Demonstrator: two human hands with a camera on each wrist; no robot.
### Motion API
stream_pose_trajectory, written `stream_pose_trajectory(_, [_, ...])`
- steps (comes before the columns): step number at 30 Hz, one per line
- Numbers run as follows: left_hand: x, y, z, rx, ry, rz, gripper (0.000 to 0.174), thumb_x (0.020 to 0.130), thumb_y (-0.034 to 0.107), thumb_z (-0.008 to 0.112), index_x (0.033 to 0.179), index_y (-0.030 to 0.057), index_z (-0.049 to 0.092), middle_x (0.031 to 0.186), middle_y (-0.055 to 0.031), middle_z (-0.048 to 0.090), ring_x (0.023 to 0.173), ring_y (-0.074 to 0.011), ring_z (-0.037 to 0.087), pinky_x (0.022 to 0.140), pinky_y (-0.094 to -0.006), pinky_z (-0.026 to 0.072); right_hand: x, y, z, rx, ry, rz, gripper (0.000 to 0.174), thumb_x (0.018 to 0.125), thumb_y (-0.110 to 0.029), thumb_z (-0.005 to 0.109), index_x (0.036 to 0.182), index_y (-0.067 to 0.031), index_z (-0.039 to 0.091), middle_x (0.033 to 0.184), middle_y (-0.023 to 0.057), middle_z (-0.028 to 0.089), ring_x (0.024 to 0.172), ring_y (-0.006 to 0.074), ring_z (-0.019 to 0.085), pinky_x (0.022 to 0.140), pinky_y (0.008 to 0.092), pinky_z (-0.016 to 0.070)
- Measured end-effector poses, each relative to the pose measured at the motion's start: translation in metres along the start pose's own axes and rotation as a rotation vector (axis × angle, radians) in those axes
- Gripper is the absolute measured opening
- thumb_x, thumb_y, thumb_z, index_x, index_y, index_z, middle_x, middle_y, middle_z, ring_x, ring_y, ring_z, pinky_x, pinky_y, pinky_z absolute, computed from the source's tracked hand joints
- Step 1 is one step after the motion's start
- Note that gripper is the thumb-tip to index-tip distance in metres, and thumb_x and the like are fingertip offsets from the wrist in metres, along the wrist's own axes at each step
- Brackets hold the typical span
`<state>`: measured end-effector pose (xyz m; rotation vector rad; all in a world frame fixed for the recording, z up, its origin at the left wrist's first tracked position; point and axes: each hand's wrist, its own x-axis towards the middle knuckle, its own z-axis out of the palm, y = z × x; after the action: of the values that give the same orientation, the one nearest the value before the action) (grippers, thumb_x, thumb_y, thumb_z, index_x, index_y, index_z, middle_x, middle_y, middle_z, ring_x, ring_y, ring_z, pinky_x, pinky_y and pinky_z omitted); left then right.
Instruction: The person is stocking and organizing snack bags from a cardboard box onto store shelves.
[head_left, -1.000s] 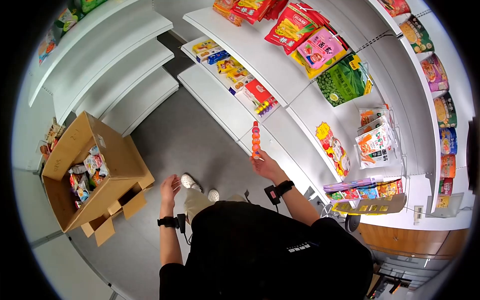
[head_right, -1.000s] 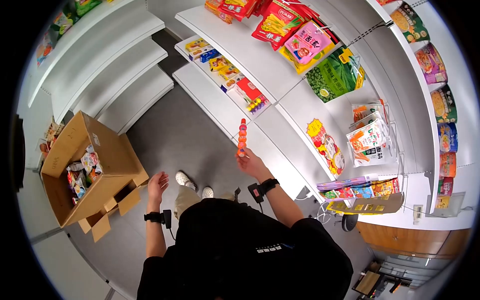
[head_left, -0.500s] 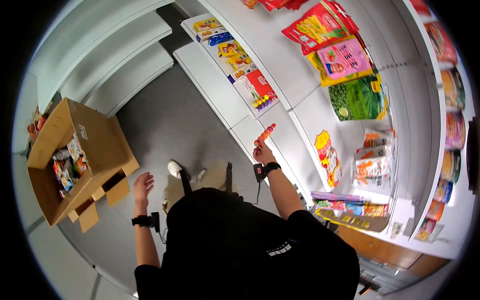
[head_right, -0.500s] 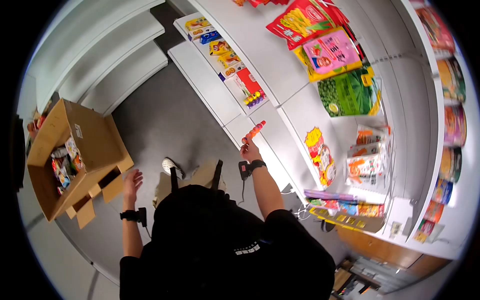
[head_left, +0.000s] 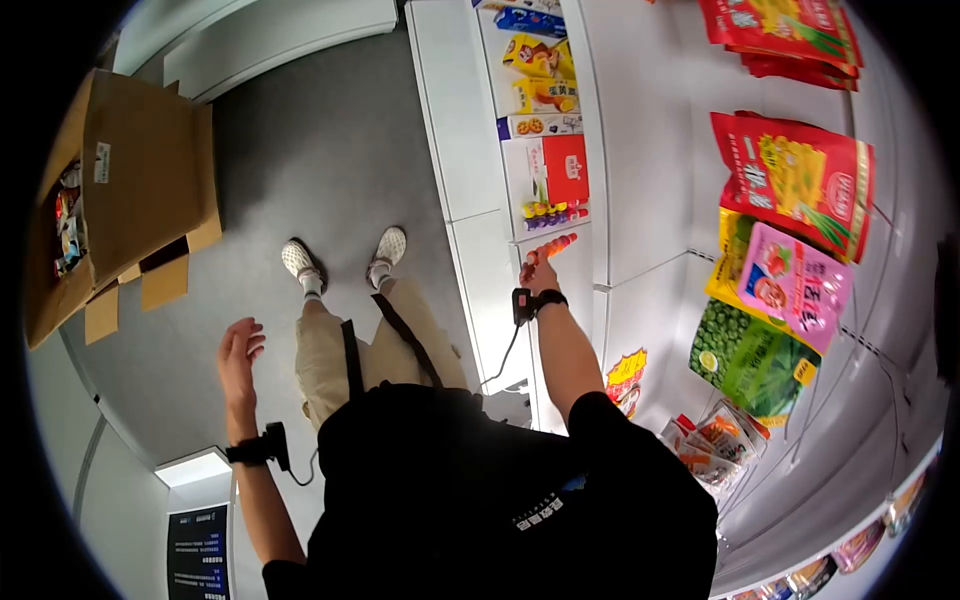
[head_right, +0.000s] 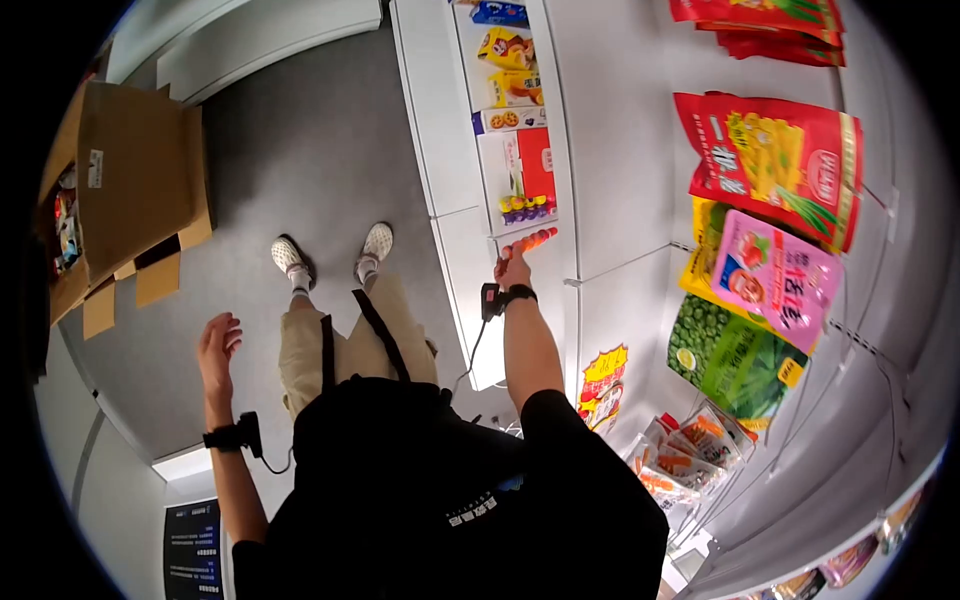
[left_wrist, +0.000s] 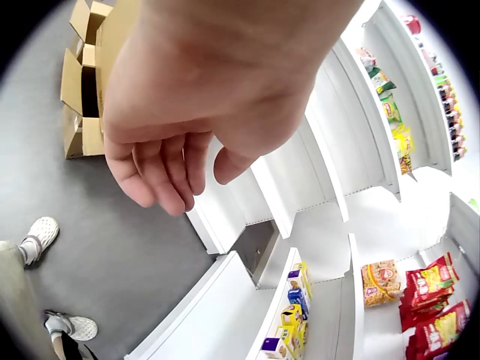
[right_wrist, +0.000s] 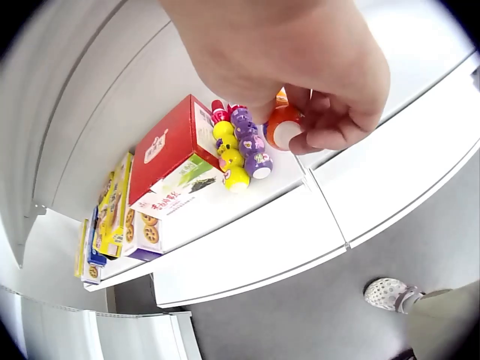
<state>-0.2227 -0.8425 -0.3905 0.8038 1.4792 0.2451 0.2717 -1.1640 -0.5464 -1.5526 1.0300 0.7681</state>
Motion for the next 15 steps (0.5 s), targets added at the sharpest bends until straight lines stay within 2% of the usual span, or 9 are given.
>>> stream_pose_trajectory(2, [-0.004, -0.029, 0.013, 0.024, -0.002, -0.035, 0.031, 0.092, 0.029, 0.053, 0.109, 0.0045, 0.061, 0.099, -0.0058, 0.064, 0.085, -0.0135, 0.058, 0.075, -0.0256, 0.044, 0.021, -0.007, 0.004, -0.11, -0.042, -0.091, 0.038, 0.085, -0.052, 0.06, 0.081, -0.0148, 0.055, 0.06, -0.0006, 0.05, 0.055, 0.0135, 0.053, 0.047, 0.0242, 0.0427])
stream_pose_trajectory(6, [-0.013, -0.055, 0.039, 0.021, -0.014, -0.119, 0.027, 0.093, 0.025, 0.054, 0.106, 0.0022, 0.061, 0.094, -0.0055, 0.064, 0.08, -0.0118, 0.058, 0.072, -0.0246, 0.0454, 0.064, -0.02, 0.02, -0.229, 0.133, -0.028, 0.036, 0.087, -0.051, 0.058, 0.086, -0.0151, 0.059, 0.057, 0.0003, 0.049, 0.053, 0.0133, 0.053, 0.045, 0.0249, 0.0418])
stream_pose_trajectory(9, [-0.021, -0.061, 0.051, 0.075, 0.01, -0.135, 0.026, 0.092, 0.022, 0.053, 0.106, 0.0015, 0.061, 0.092, -0.0051, 0.064, 0.078, -0.0111, 0.057, 0.071, -0.0244, 0.0459, 0.082, -0.023, 0.021, -0.305, 0.081, -0.029, 0.036, 0.087, -0.047, 0.058, 0.091, -0.0119, 0.058, 0.065, 0.0025, 0.054, 0.059, 0.0145, 0.056, 0.049, 0.0255, 0.0437])
stream_pose_trajectory(12, [-0.027, -0.059, 0.051, 0.094, 0.01, -0.133, 0.025, 0.092, 0.021, 0.053, 0.106, 0.0011, 0.061, 0.092, -0.0053, 0.064, 0.078, -0.0113, 0.057, 0.073, -0.0247, 0.0459, 0.065, -0.023, 0.025, -0.213, 0.098, -0.033, 0.036, 0.087, -0.043, 0.059, 0.097, -0.0088, 0.055, 0.079, 0.005, 0.058, 0.069, 0.016, 0.058, 0.054, 0.0258, 0.0453])
stream_pose_trajectory(13, [-0.026, -0.053, 0.048, 0.097, 0.002, -0.129, 0.026, 0.092, 0.021, 0.053, 0.106, 0.0011, 0.061, 0.092, -0.0054, 0.064, 0.078, -0.0115, 0.057, 0.073, -0.0249, 0.0459, 0.052, -0.024, 0.024, -0.198, 0.058, -0.028, 0.044, 0.086, -0.043, 0.061, 0.107, -0.0058, 0.05, 0.099, 0.0086, 0.056, 0.079, 0.0185, 0.059, 0.059, 0.0281, 0.0484])
stream_pose_trajectory(15, [-0.031, -0.045, 0.042, 0.101, -0.005, -0.104, 0.027, 0.091, 0.022, 0.053, 0.106, 0.0011, 0.061, 0.092, -0.0058, 0.064, 0.08, -0.012, 0.058, 0.074, -0.0253, 0.0457, 0.038, -0.021, 0.019, -0.185, 0.018, -0.06, 0.048, 0.086, -0.042, 0.062, 0.112, -0.0049, 0.048, 0.104, 0.0096, 0.053, 0.083, 0.0199, 0.059, 0.062, 0.0299, 0.0501])
